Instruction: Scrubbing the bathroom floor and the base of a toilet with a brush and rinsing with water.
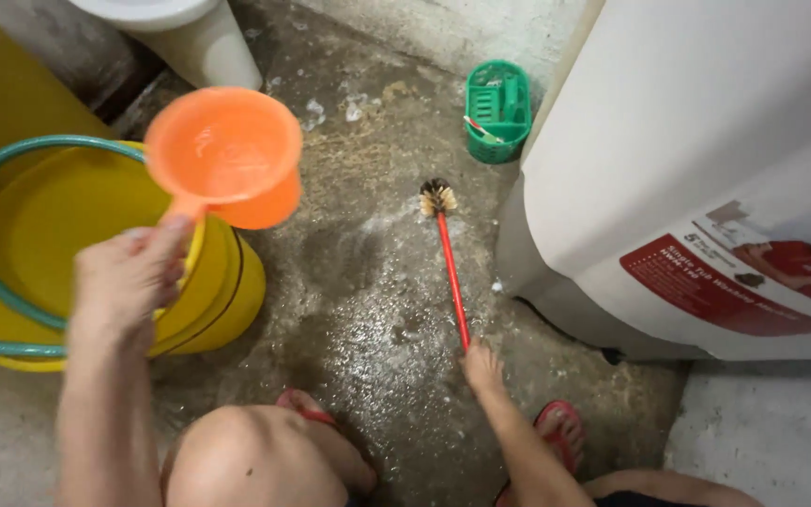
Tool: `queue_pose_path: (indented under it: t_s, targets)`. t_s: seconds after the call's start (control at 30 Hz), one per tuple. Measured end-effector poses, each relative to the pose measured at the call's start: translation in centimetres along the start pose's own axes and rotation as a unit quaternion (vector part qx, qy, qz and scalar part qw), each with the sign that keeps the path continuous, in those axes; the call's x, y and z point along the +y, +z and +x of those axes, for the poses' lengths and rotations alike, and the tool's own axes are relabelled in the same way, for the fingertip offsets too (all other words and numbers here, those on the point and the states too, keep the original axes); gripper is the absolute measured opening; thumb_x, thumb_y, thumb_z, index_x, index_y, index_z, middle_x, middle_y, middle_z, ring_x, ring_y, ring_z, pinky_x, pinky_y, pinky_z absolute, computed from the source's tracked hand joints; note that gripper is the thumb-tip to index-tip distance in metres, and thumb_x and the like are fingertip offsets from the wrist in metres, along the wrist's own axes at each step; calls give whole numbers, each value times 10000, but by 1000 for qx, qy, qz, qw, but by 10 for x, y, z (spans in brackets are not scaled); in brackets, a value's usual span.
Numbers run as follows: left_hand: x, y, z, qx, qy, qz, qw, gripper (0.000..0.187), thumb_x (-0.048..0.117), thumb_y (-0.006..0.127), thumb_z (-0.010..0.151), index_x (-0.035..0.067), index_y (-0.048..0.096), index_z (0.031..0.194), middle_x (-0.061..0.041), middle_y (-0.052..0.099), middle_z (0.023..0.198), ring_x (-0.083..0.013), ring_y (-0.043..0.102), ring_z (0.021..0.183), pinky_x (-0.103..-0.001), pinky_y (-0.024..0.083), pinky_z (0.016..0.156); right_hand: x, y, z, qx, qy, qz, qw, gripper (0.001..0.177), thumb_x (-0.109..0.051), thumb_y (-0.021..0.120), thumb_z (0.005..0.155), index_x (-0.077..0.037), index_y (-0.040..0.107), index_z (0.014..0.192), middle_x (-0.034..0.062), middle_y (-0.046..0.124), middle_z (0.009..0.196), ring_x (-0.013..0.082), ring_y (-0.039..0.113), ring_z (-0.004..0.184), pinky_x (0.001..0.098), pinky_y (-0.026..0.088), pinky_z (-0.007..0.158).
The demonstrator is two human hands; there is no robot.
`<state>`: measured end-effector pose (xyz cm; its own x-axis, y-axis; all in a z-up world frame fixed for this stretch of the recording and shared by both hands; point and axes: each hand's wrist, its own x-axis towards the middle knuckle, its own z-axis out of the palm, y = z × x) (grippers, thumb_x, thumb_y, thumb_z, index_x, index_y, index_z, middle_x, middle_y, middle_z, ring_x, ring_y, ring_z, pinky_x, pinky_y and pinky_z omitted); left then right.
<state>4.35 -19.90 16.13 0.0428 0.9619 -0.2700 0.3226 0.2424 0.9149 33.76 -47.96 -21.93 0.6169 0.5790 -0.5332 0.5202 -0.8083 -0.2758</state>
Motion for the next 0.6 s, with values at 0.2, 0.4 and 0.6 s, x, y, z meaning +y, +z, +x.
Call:
queue_pose_path:
  t_s: [0.2, 0.4, 0.6]
  targets:
    - [-24, 75, -1, -96, 48, -51, 993, 436, 351, 835, 837, 73, 565, 636, 4, 396, 474, -27, 351, 393, -151, 289, 334, 22, -9, 7, -39, 70, 38, 996, 449, -146, 552, 868, -3, 492, 1290, 227, 645, 1216, 415, 588, 1201, 631, 410, 1015]
    - [-74, 136, 31, -147, 81, 242, 956, 458, 517, 722, 810, 104, 687, 615, -108, 578, 497, -231, 556, 534, -348, 449, 545, 6, -51, -17, 35, 67, 192, 978, 408, -294, 449, 891, -73, 570, 1211, 265, 641, 1199, 463, 584, 1162, 581, 428, 1014]
    - [-83, 180, 7, -232, 78, 405, 881, 433, 506, 658, 835, 97, 772, 922, -208, 729, 940, -380, 670, 1038, -482, 532, 860, -22, -76, -86, 74, 124, 256, 956, 473, -360, 402, 952, -24, 595, 1222, 297, 659, 1153, 460, 590, 1150, 580, 442, 987]
